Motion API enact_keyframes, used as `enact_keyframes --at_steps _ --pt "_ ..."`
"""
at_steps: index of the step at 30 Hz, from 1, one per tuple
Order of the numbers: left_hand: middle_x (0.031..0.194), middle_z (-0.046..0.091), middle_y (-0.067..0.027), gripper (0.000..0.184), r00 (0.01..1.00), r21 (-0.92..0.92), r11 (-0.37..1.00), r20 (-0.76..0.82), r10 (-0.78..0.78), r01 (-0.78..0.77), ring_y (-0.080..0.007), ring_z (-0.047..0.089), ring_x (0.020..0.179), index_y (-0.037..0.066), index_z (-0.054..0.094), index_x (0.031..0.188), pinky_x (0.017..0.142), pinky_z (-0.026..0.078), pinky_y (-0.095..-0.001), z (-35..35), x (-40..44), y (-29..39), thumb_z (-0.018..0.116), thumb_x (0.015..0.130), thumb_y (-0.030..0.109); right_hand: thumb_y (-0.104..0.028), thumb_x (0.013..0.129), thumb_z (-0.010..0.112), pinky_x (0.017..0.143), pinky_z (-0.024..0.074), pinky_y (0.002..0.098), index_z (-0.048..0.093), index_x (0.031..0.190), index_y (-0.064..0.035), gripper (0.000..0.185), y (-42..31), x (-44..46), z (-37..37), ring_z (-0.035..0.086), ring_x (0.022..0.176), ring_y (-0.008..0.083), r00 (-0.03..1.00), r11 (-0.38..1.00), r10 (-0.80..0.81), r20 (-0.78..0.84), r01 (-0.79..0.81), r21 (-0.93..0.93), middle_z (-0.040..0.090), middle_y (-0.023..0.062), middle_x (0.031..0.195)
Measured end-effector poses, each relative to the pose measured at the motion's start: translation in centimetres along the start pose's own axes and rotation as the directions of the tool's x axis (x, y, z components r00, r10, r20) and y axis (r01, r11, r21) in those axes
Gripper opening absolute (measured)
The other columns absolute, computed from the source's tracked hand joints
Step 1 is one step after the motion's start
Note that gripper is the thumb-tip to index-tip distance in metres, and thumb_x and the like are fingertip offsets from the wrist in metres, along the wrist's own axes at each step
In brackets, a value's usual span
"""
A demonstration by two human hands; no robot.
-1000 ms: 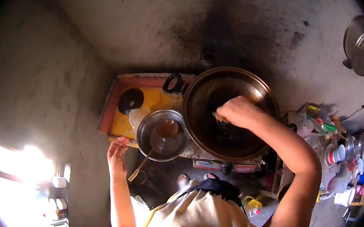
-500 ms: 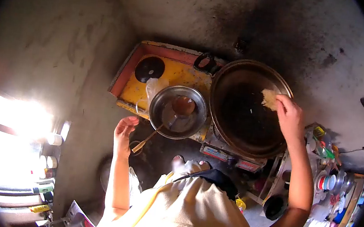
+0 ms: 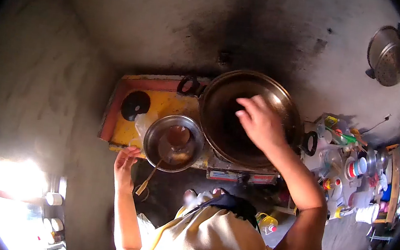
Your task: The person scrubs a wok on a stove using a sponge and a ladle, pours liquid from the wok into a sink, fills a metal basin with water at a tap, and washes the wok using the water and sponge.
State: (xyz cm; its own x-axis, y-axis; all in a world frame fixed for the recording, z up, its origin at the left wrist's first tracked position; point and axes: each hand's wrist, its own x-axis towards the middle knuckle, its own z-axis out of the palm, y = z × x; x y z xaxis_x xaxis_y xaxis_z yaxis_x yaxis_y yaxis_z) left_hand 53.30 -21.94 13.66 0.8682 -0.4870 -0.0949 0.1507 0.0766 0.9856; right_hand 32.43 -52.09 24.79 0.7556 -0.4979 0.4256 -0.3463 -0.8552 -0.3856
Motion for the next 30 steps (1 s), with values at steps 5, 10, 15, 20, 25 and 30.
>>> enact_keyframes --at_steps 5,10,15,20,25,30 --pt "0.105 0.055 -0.0076 0.031 0.974 -0.1 0.99 0.214 -0.076 0.099 -0.0171 0.051 0.098 0.004 0.049 0.112 0.085 0.036 -0.0287 5.0 4.6 1.0 0.051 0.085 0.018 -0.018 0.079 0.057 0.08 0.0409 0.0383 0.054 0.101 -0.0034 0.027 10.0 -5.0 -4.9 0.05 0.093 0.0325 0.906 0.912 0.328 -0.266 -0.378 -0.163 0.051 0.0138 0.097" --pt "0.114 0.049 -0.0092 0.038 0.951 -0.348 0.921 0.301 -0.07 0.177 -0.0185 0.047 0.105 0.005 0.043 0.119 0.088 0.035 -0.031 12.3 10.7 0.3 0.051 0.084 0.019 -0.026 0.084 0.051 0.086 0.0374 0.0433 0.05 0.111 -0.0027 0.036 16.8 -12.5 -5.6 0.046 0.098 0.0375 0.799 0.725 0.507 -0.324 -0.598 -0.342 0.047 0.0215 0.107" --pt "0.113 0.051 -0.0084 0.036 0.873 -0.61 0.692 0.484 -0.06 0.386 -0.0231 0.047 0.105 0.006 0.048 0.115 0.083 0.038 -0.0305 16.7 14.2 -0.3 0.052 0.082 0.021 -0.036 0.086 0.05 0.072 0.0461 0.0338 0.046 0.116 -0.0024 0.046 21.2 -15.4 -3.8 0.052 0.084 0.0222 0.725 0.732 0.677 -0.124 -0.647 0.213 0.049 0.0147 0.104" --pt "0.108 0.054 -0.0047 0.027 0.939 -0.551 0.78 0.317 -0.133 0.296 -0.0231 0.048 0.104 0.008 0.052 0.105 0.075 0.038 -0.0322 18.4 13.4 1.2 0.048 0.083 0.023 -0.035 0.085 0.054 0.046 0.0293 0.021 0.052 0.093 -0.0089 0.028 23.6 -15.7 -1.5 0.04 0.054 0.0064 0.468 0.021 0.855 0.222 -0.46 0.888 0.046 -0.0036 0.071" --pt "0.104 0.056 -0.0053 0.025 0.957 -0.588 0.781 0.286 -0.042 0.21 -0.0216 0.05 0.099 0.01 0.053 0.1 0.074 0.036 -0.0336 17.7 10.2 3.8 0.047 0.082 0.025 -0.039 0.08 0.059 0.049 0.023 0.0168 0.052 0.087 -0.0136 0.027 24.0 -14.2 -0.1 0.031 0.052 0.0044 0.314 0.029 0.938 0.148 -0.498 0.867 0.036 -0.0071 0.061" --pt "0.096 0.058 0.0044 0.015 0.967 -0.653 0.721 0.235 -0.099 0.232 -0.0178 0.049 0.093 0.014 0.058 0.086 0.077 0.031 -0.0316 14.3 5.6 5.9 0.05 0.078 0.024 -0.038 0.081 0.059 0.047 0.0198 0.0189 0.054 0.086 -0.0134 0.026 22.3 -12.7 0.8 0.026 0.051 0.0023 0.382 0.033 0.906 0.182 -0.491 0.87 0.033 -0.0086 0.059"
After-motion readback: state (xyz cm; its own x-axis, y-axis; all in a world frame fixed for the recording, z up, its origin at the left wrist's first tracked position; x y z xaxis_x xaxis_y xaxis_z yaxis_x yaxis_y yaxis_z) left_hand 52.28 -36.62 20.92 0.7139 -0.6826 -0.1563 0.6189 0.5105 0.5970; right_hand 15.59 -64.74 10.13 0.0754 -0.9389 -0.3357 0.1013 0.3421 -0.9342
